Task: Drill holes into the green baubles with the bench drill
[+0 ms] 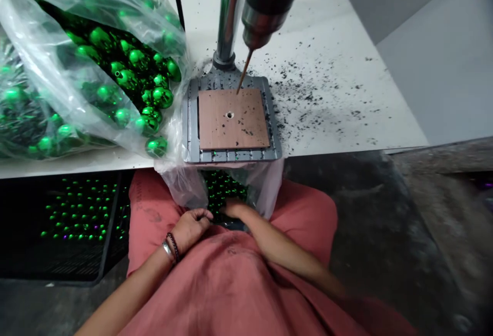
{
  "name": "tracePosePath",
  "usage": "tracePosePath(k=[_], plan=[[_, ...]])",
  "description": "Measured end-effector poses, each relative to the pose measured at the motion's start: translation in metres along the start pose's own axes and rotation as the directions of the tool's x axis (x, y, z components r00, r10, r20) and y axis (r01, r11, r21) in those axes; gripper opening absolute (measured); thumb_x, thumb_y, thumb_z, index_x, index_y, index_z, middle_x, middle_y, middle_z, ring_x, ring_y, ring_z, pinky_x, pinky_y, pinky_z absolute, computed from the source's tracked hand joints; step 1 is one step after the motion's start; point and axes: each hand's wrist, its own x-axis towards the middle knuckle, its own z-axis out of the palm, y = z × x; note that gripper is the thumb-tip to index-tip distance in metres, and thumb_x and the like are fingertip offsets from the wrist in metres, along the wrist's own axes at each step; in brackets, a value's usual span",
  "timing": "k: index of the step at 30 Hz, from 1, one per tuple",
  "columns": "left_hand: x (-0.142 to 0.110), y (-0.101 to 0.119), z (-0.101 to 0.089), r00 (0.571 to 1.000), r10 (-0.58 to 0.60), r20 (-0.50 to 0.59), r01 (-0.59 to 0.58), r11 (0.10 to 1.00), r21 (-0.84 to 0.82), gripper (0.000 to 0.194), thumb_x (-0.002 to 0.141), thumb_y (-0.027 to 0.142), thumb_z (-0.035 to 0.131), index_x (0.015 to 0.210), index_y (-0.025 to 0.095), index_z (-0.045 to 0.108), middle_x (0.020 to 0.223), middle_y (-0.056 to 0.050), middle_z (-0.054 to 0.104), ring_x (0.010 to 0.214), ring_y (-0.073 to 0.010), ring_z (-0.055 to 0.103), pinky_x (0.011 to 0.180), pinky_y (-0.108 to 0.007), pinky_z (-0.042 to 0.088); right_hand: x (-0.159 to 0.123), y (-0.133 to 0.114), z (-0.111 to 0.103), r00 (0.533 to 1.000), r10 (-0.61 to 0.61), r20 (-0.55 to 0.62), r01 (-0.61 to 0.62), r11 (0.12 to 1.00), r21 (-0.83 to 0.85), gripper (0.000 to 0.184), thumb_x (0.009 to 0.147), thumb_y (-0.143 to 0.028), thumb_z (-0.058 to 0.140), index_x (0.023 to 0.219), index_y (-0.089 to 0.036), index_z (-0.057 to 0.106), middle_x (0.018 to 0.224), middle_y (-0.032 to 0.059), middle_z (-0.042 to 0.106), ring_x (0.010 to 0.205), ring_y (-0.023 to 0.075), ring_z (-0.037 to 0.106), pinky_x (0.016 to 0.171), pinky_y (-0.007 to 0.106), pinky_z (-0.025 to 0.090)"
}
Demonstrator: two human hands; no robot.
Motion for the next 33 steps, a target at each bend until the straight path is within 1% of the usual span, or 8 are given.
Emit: tracePosePath(k=[3, 6, 9, 12, 15, 19, 26, 33], plan=[[-0.011, 0.01, -0.003, 0.979, 0.18, -0.092, -0.183, 0.983, -0.025, 0.036, 0.072, 0.026, 0.051, 0.106, 0.014, 0.058, 0.074, 0.0, 0.057, 0.065, -0.0115, 0.051, 0.065, -0.024, 0.044, -0.042, -0.006, -0.013, 0.987, -0.158, 0.014, 0.147, 0.944, 0.296, 0.041, 0.086, -0.041, 0.044, 0.117, -0.014, 0.047, 0.095, 0.0049, 0.058, 0.078, 0.0094, 0.057, 0.07, 0.028, 0.051], [-0.036, 0.026, -0.006, 0.889, 0.451, -0.078, -0.45, 0.893, 0.028, 0.054, 0.07, 0.031, 0.062, 0.121, 0.019, 0.051, 0.109, -0.007, 0.056, 0.099, -0.0177, 0.052, 0.092, -0.032, 0.04, -0.099, -0.011, -0.02, 0.937, -0.343, -0.068, 0.323, 0.775, 0.543, 0.058, 0.083, -0.056, 0.038, 0.126, -0.017, 0.039, 0.078, 0.0002, 0.058, 0.06, 0.005, 0.052, 0.059, 0.021, 0.046], [-0.064, 0.039, -0.006, 0.798, 0.602, 0.005, -0.602, 0.798, 0.013, 0.054, 0.069, 0.037, 0.066, 0.119, 0.023, 0.054, 0.12, -0.009, 0.051, 0.114, -0.022, 0.045, 0.102, -0.039, 0.033, -0.149, -0.018, -0.021, 0.882, -0.433, -0.184, 0.438, 0.613, 0.658, 0.08, 0.061, -0.074, 0.05, 0.115, -0.014, 0.05, 0.082, 0.0013, 0.057, 0.06, 0.0054, 0.051, 0.057, 0.021, 0.044], [-0.087, 0.044, -0.005, 0.725, 0.689, 0.004, -0.689, 0.725, -0.005, 0.051, 0.069, 0.039, 0.067, 0.117, 0.023, 0.057, 0.118, -0.009, 0.052, 0.115, -0.0231, 0.045, 0.102, -0.04, 0.034, -0.183, -0.028, -0.018, 0.842, -0.441, -0.311, 0.52, 0.512, 0.684, 0.077, 0.054, -0.073, 0.057, 0.103, -0.013, 0.057, 0.085, 0.0022, 0.058, 0.07, 0.0077, 0.053, 0.063, 0.02, 0.044], [-0.104, 0.042, -0.006, 0.649, 0.76, -0.037, -0.759, 0.65, 0.045, 0.049, 0.07, 0.04, 0.066, 0.115, 0.023, 0.058, 0.114, -0.009, 0.054, 0.111, -0.0227, 0.047, 0.098, -0.039, 0.038, -0.206, -0.04, -0.011, 0.833, -0.336, -0.439, 0.552, 0.518, 0.653, 0.06, 0.057, -0.056, 0.068, 0.101, -0.016, 0.059, 0.085, 0.0004, 0.061, 0.079, 0.0096, 0.054, 0.069, 0.02, 0.043], [-0.119, 0.038, -0.009, 0.572, 0.815, -0.086, -0.803, 0.579, 0.143, 0.041, 0.074, 0.038, 0.063, 0.112, 0.023, 0.06, 0.108, -0.008, 0.057, 0.106, -0.0214, 0.049, 0.094, -0.036, 0.041, -0.231, -0.053, -0.005, 0.806, -0.238, -0.542, 0.538, 0.677, 0.502, 0.055, 0.055, -0.043, 0.074, 0.103, -0.022, 0.059, 0.084, -0.0022, 0.063, 0.079, 0.0106, 0.056, 0.068, 0.02, 0.043], [-0.121, 0.023, -0.01, 0.719, 0.693, -0.055, -0.687, 0.696, -0.209, 0.051, 0.079, 0.038, 0.056, 0.127, 0.022, 0.046, 0.113, -0.006, 0.057, 0.1, -0.0205, 0.052, 0.088, -0.03, 0.043, -0.244, -0.063, -0.006, 0.615, -0.399, -0.68, 0.686, 0.697, 0.211, 0.04, 0.076, -0.037, 0.058, 0.114, -0.024, 0.056, 0.081, -0.0015, 0.063, 0.071, 0.0074, 0.055, 0.067, 0.02, 0.044], [-0.123, 0.017, -0.012, 0.751, 0.653, 0.096, -0.574, 0.718, -0.394, 0.057, 0.079, 0.038, 0.057, 0.131, 0.023, 0.042, 0.091, -0.003, 0.057, 0.072, -0.013, 0.053, 0.067, -0.025, 0.047, -0.244, -0.062, 0.001, 0.478, -0.465, -0.745, 0.733, 0.678, 0.047, 0.034, 0.078, -0.029, 0.057, 0.112, -0.026, 0.056, 0.076, -0.0022, 0.06, 0.07, 0.0062, 0.055, 0.069, 0.019, 0.046]])
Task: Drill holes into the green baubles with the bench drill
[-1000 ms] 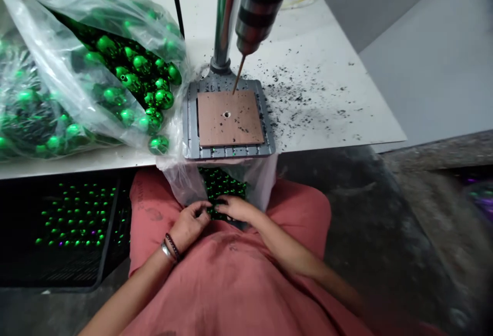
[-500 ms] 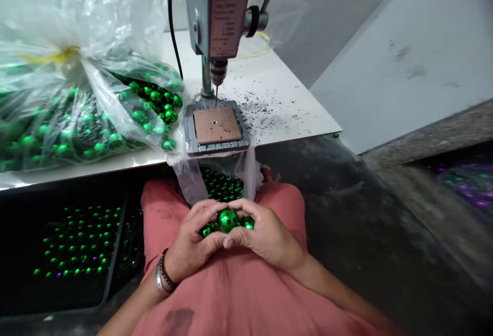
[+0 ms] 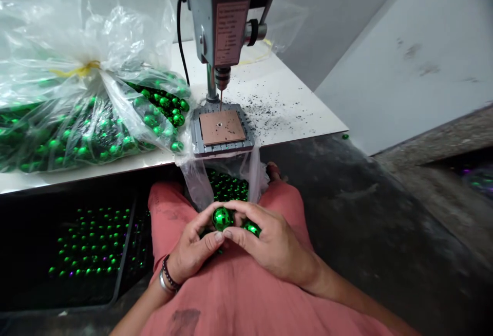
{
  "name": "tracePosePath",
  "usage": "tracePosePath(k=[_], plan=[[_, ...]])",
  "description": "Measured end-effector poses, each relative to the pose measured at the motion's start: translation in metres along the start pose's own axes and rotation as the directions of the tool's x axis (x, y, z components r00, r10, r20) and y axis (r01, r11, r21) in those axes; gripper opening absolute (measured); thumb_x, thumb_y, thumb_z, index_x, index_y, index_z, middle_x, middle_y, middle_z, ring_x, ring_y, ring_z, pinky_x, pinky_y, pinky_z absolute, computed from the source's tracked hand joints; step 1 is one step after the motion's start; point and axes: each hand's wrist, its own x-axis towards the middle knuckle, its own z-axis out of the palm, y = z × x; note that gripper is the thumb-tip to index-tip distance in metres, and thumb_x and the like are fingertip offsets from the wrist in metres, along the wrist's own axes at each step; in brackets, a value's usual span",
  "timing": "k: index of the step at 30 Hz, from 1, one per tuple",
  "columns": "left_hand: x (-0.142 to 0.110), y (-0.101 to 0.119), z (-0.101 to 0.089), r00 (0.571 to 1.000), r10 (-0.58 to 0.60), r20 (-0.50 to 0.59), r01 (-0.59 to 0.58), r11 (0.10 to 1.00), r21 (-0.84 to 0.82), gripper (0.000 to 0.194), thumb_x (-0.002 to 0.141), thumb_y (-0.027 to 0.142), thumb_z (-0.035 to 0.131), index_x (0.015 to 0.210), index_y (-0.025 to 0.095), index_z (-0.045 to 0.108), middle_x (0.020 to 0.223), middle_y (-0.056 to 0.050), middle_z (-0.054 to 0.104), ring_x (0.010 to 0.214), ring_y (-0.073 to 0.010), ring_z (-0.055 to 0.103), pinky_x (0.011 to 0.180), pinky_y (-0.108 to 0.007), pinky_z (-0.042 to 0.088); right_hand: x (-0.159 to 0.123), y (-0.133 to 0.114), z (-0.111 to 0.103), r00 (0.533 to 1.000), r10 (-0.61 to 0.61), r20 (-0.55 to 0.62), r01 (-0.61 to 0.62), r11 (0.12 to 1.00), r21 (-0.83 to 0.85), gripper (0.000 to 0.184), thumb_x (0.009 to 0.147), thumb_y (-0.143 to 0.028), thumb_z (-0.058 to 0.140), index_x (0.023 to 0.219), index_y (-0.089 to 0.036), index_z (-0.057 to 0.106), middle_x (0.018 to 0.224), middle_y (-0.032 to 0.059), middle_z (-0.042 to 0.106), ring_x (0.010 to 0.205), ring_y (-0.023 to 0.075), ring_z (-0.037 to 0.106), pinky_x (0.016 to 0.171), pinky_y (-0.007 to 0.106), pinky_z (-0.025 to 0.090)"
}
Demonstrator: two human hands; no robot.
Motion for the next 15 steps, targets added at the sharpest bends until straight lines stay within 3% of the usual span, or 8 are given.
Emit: tracePosePath(k=[7, 10, 15], plan=[[0.003, 0.005, 0.002, 1.0, 0.022, 0.011, -0.021, 0.999, -0.044, 0.054, 0.075, 0.036, 0.062, 0.125, 0.024, 0.048, 0.098, -0.004, 0.059, 0.081, -0.0147, 0.054, 0.073, -0.025, 0.046, 0.0, 0.005, -0.002, 0.998, 0.012, 0.056, -0.013, 1.0, 0.026, 0.038, 0.077, -0.032, 0.058, 0.115, -0.029, 0.054, 0.084, -0.001, 0.059, 0.077, 0.0076, 0.055, 0.075, 0.022, 0.045], [0.003, 0.002, 0.001, 1.0, 0.003, 0.019, 0.0, 0.987, -0.164, 0.054, 0.072, 0.035, 0.065, 0.123, 0.025, 0.049, 0.099, -0.004, 0.06, 0.075, -0.0134, 0.056, 0.069, -0.026, 0.046, -0.001, 0.008, -0.006, 0.986, 0.119, 0.121, -0.138, 0.977, 0.165, 0.045, 0.072, -0.036, 0.063, 0.115, -0.027, 0.052, 0.088, -0.0002, 0.056, 0.08, 0.0088, 0.054, 0.078, 0.024, 0.045], [0.0, -0.005, -0.002, 1.0, -0.014, -0.01, 0.01, 0.953, -0.303, 0.055, 0.07, 0.032, 0.066, 0.122, 0.025, 0.049, 0.089, -0.004, 0.061, 0.065, -0.0112, 0.055, 0.058, -0.023, 0.042, -0.005, 0.021, -0.012, 0.933, 0.289, 0.213, -0.358, 0.773, 0.524, 0.049, 0.07, -0.023, 0.056, 0.117, -0.026, 0.042, 0.108, 0.0024, 0.049, 0.087, 0.0089, 0.051, 0.079, 0.025, 0.043]])
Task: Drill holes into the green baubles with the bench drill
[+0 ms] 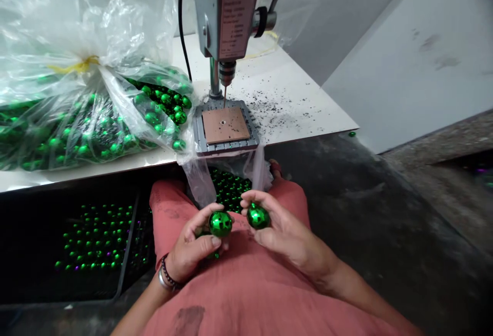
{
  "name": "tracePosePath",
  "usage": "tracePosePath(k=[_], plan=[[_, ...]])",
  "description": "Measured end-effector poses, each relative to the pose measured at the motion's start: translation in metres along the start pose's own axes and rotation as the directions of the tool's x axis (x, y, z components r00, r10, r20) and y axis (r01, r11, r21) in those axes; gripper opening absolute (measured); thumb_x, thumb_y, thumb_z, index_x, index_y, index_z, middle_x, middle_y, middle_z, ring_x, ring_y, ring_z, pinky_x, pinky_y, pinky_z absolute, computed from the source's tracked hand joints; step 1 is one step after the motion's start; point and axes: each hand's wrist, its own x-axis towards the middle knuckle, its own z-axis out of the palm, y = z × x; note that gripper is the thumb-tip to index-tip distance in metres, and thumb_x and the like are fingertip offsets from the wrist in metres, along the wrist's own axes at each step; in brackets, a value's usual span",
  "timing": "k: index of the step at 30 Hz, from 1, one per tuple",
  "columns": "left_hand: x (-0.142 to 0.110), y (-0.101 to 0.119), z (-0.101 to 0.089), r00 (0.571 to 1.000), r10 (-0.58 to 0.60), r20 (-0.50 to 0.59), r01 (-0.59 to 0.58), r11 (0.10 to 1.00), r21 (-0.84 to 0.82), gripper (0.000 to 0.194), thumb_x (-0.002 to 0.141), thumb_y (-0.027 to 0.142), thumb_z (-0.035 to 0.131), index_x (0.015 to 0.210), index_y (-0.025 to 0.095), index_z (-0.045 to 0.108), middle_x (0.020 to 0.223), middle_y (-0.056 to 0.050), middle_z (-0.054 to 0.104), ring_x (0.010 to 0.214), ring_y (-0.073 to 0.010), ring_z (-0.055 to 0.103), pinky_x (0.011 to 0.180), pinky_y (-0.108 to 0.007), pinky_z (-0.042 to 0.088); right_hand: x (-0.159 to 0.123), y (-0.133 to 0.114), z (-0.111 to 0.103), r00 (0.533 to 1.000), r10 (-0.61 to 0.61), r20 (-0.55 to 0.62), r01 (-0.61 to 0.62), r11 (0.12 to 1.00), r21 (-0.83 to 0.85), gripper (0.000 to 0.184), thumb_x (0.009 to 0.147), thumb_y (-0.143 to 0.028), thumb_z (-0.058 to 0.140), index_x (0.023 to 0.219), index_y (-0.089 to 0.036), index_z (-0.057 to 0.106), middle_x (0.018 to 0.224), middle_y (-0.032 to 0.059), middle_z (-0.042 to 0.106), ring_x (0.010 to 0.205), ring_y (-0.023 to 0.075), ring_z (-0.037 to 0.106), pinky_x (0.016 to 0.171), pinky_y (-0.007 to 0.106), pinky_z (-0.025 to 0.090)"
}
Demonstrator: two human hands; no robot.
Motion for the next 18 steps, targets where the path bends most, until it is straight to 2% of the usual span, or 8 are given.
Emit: tracePosePath(k=[2, 5, 7, 9, 14, 18], plan=[[-0.0003, 0.0002, 0.0005, 1.0, -0.013, -0.005, 0.013, 1.0, -0.019, 0.055, 0.07, 0.031, 0.066, 0.122, 0.026, 0.049, 0.085, -0.004, 0.061, 0.067, -0.012, 0.055, 0.058, -0.023, 0.041, 0.0006, 0.003, -0.0007, 0.999, 0.037, -0.003, -0.036, 0.993, 0.117, 0.045, 0.069, -0.017, 0.051, 0.113, -0.024, 0.043, 0.102, 0.0013, 0.05, 0.08, 0.0068, 0.05, 0.076, 0.024, 0.043], [-0.0003, 0.0016, 0.0022, 0.999, -0.046, 0.005, 0.047, 0.999, -0.022, 0.057, 0.07, 0.03, 0.067, 0.124, 0.026, 0.048, 0.082, -0.003, 0.061, 0.068, -0.0126, 0.056, 0.057, -0.022, 0.041, 0.0019, 0.0041, 0.0018, 0.997, 0.075, -0.004, -0.074, 0.987, 0.145, 0.048, 0.069, -0.014, 0.05, 0.115, -0.024, 0.043, 0.107, 0.0019, 0.05, 0.084, 0.0065, 0.052, 0.08, 0.023, 0.043], [0.0, 0.0017, 0.0031, 0.999, -0.055, 0.0, 0.055, 0.998, -0.031, 0.057, 0.07, 0.03, 0.067, 0.124, 0.026, 0.048, 0.081, -0.003, 0.061, 0.068, -0.0123, 0.056, 0.057, -0.022, 0.04, 0.002, 0.0033, 0.0036, 0.996, 0.085, 0.005, -0.085, 0.984, 0.16, 0.053, 0.07, -0.017, 0.054, 0.121, -0.024, 0.04, 0.114, 0.0031, 0.048, 0.089, 0.0064, 0.052, 0.082, 0.022, 0.043], [0.0004, 0.0012, 0.0038, 0.999, -0.049, -0.016, 0.048, 0.997, -0.057, 0.056, 0.07, 0.03, 0.067, 0.123, 0.025, 0.049, 0.082, -0.003, 0.062, 0.067, -0.0118, 0.056, 0.057, -0.022, 0.04, 0.0014, 0.0022, 0.0044, 0.995, 0.087, 0.037, -0.093, 0.978, 0.185, 0.057, 0.073, -0.023, 0.059, 0.126, -0.023, 0.036, 0.11, 0.0028, 0.05, 0.085, 0.0048, 0.054, 0.08, 0.022, 0.045], [0.0018, 0.0013, 0.0057, 0.999, -0.052, -0.011, 0.05, 0.991, -0.123, 0.05, 0.069, 0.033, 0.068, 0.116, 0.024, 0.053, 0.082, -0.003, 0.06, 0.065, -0.0116, 0.056, 0.057, -0.022, 0.041, 0.0024, 0.0037, 0.0049, 0.99, 0.072, 0.125, -0.106, 0.95, 0.294, 0.051, 0.073, -0.033, 0.064, 0.117, -0.019, 0.043, 0.072, -0.0031, 0.056, 0.054, 0.0024, 0.052, 0.054, 0.017, 0.043], [0.0033, 0.0021, 0.006, 0.998, -0.054, 0.017, 0.056, 0.989, -0.135, 0.047, 0.07, 0.033, 0.068, 0.114, 0.025, 0.054, 0.081, -0.002, 0.059, 0.066, -0.0115, 0.056, 0.058, -0.021, 0.042, 0.0066, 0.0107, 0.0047, 0.982, 0.103, 0.158, -0.163, 0.888, 0.43, 0.05, 0.067, -0.03, 0.07, 0.111, -0.02, 0.049, 0.078, -0.0007, 0.058, 0.051, 0.0027, 0.051, 0.04, 0.014, 0.039]])
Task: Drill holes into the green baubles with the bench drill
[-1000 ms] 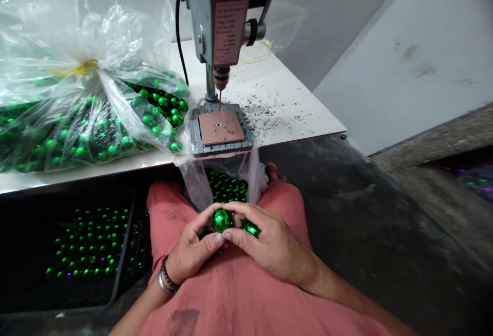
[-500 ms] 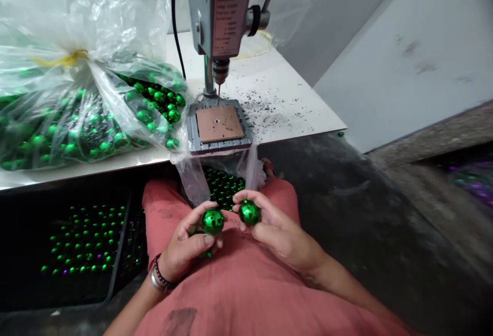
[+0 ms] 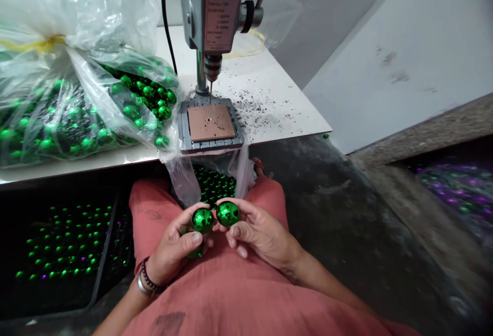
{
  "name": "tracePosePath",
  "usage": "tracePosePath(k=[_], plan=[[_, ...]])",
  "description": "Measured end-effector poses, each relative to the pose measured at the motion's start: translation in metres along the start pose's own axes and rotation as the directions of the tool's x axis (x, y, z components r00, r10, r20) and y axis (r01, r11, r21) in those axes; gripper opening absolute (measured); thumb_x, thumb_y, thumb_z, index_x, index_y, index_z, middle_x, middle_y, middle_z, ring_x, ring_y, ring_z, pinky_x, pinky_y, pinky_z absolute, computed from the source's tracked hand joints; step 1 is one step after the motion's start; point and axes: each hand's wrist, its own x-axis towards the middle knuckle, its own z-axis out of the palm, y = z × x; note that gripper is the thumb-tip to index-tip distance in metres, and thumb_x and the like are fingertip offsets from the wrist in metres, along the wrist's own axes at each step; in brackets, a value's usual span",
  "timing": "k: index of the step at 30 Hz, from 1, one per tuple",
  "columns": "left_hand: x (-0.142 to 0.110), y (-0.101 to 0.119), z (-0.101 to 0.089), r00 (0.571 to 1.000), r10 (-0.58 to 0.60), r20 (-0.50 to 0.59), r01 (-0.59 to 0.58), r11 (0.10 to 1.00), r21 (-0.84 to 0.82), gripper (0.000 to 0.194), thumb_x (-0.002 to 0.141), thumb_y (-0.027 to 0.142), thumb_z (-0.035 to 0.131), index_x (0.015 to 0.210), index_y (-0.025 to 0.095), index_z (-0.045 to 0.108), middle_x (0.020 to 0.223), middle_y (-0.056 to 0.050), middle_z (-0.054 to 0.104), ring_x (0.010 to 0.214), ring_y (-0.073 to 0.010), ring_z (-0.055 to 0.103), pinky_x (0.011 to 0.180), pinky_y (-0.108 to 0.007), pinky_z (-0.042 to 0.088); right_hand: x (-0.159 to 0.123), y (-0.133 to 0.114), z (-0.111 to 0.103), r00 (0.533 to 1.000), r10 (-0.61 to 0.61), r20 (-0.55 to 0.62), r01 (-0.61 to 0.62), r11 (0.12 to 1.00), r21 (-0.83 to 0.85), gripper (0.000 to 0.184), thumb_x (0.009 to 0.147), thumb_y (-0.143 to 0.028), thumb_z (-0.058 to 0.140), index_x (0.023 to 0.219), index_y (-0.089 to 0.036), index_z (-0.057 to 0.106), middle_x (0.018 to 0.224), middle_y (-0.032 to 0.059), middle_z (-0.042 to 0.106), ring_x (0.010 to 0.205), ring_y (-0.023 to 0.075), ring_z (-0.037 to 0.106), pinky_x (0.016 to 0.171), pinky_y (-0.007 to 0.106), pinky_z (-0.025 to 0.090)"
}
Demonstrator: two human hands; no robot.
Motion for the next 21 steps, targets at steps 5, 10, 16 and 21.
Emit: tracePosePath(k=[5, 10, 16, 21], plan=[[0.002, 0.0, -0.002, 1.0, 0.0, 0.019, 0.0, 1.0, 0.0, 0.046, 0.071, 0.032, 0.067, 0.114, 0.025, 0.054, 0.083, -0.001, 0.061, 0.069, -0.0112, 0.057, 0.061, -0.021, 0.042, 0.004, 0.005, -0.006, 0.999, 0.037, 0.013, -0.037, 0.999, 0.03, 0.053, 0.068, -0.03, 0.069, 0.116, -0.02, 0.048, 0.078, 0.0006, 0.058, 0.052, 0.0028, 0.052, 0.039, 0.012, 0.039], [0.004, 0.0, -0.003, 1.0, 0.0, 0.008, 0.0, 1.0, -0.001, 0.046, 0.071, 0.031, 0.067, 0.115, 0.025, 0.054, 0.081, -0.002, 0.061, 0.069, -0.0118, 0.057, 0.061, -0.021, 0.042, 0.009, 0.005, -0.006, 0.999, 0.053, 0.007, -0.053, 0.998, 0.02, 0.051, 0.065, -0.034, 0.071, 0.11, -0.019, 0.053, 0.076, -0.0003, 0.056, 0.051, 0.0023, 0.049, 0.038, 0.012, 0.036], [0.008, -0.004, -0.013, 0.997, -0.056, -0.049, 0.056, 0.998, 0.01, 0.045, 0.073, 0.032, 0.065, 0.116, 0.024, 0.052, 0.08, -0.003, 0.06, 0.068, -0.0122, 0.055, 0.06, -0.021, 0.041, 0.019, 0.009, -0.015, 1.0, 0.019, -0.009, -0.021, 0.924, -0.383, 0.046, 0.074, -0.049, 0.058, 0.11, -0.02, 0.055, 0.079, -0.0001, 0.057, 0.062, 0.0043, 0.05, 0.055, 0.016, 0.043], [0.008, -0.012, -0.034, 0.976, -0.217, -0.017, 0.213, 0.969, -0.128, 0.037, 0.072, 0.036, 0.065, 0.107, 0.025, 0.058, 0.094, -0.004, 0.057, 0.059, -0.0067, 0.048, 0.049, -0.017, 0.036, 0.031, 0.017, -0.019, 1.0, 0.006, 0.002, -0.001, 0.489, -0.873, 0.054, 0.081, -0.05, 0.047, 0.129, -0.024, 0.045, 0.124, 0.0073, 0.051, 0.114, 0.0185, 0.047, 0.102, 0.034, 0.035]])
